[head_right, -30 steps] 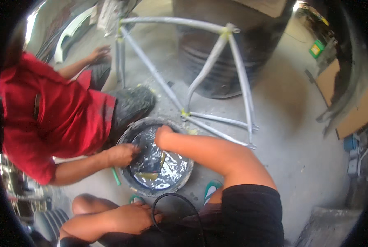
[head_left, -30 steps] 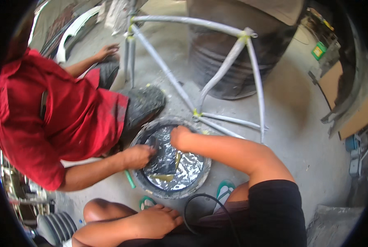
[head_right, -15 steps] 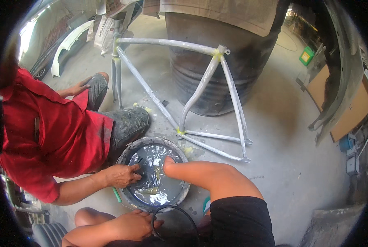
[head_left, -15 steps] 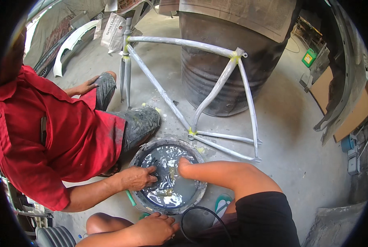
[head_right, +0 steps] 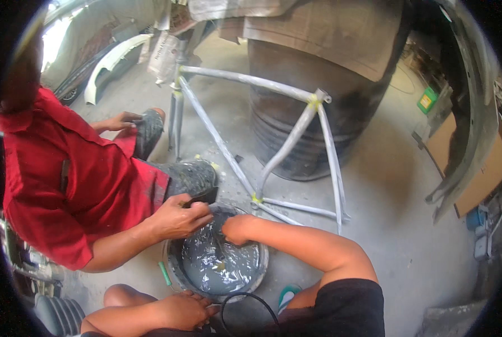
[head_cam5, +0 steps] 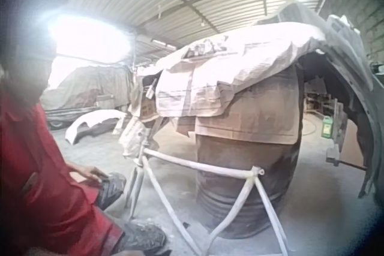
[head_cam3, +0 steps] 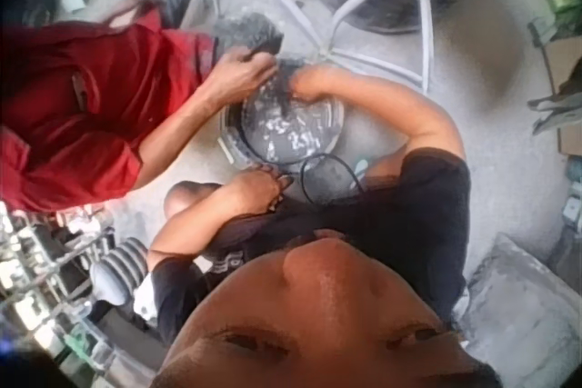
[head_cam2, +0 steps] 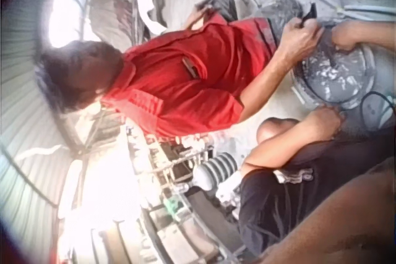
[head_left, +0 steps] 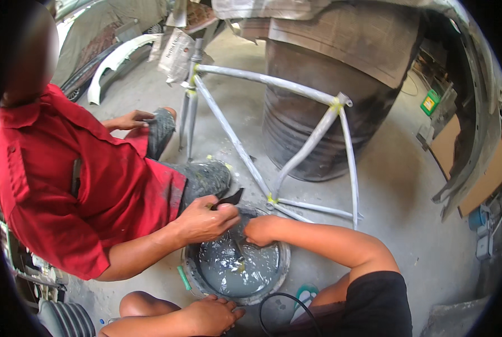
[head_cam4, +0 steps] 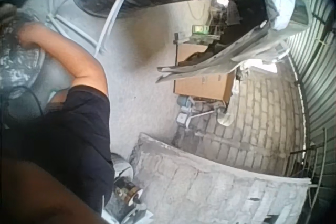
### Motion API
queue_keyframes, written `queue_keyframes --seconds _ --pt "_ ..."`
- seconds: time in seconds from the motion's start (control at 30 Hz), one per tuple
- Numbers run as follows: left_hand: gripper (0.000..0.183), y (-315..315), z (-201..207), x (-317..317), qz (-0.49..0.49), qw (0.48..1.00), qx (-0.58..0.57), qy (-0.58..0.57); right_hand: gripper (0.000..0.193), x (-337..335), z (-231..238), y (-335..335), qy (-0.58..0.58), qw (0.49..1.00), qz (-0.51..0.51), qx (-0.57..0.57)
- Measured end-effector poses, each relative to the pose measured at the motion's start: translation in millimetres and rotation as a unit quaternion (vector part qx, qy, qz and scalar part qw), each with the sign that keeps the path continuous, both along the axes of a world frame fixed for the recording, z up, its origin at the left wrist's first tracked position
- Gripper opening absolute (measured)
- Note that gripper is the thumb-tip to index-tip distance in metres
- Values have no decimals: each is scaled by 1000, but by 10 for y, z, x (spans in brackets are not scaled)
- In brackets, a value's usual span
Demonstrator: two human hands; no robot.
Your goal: The recorder is wet sanding a bicycle frame using sandpaper and a bucket of water.
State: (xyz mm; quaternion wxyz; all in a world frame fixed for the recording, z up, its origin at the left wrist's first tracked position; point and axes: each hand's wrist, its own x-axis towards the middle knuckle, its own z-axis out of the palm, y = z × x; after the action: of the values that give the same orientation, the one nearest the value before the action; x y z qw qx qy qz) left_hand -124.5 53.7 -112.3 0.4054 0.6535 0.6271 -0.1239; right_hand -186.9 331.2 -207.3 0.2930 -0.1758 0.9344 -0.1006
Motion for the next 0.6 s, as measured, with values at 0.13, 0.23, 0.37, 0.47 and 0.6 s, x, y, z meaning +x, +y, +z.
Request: queue_keyframes --seconds 0.13,0.23,0.37,0.47,0.6 --pt "50 -21 -59 31 18 999 31 -23 25 0 193 -24 12 1000 -13 2" --pt "42 50 13 74 29 997 35 -67 22 82 94 -98 243 968 65 -4" --pt "35 118 107 39 43 993 -12 -113 21 225 15 -242 144 964 189 124" --pt "35 24 -30 62 53 995 -11 -84 24 270 -198 -243 32 952 194 234" --pt "35 16 -20 44 32 996 -50 -71 28 380 -299 -212 -77 939 228 245"
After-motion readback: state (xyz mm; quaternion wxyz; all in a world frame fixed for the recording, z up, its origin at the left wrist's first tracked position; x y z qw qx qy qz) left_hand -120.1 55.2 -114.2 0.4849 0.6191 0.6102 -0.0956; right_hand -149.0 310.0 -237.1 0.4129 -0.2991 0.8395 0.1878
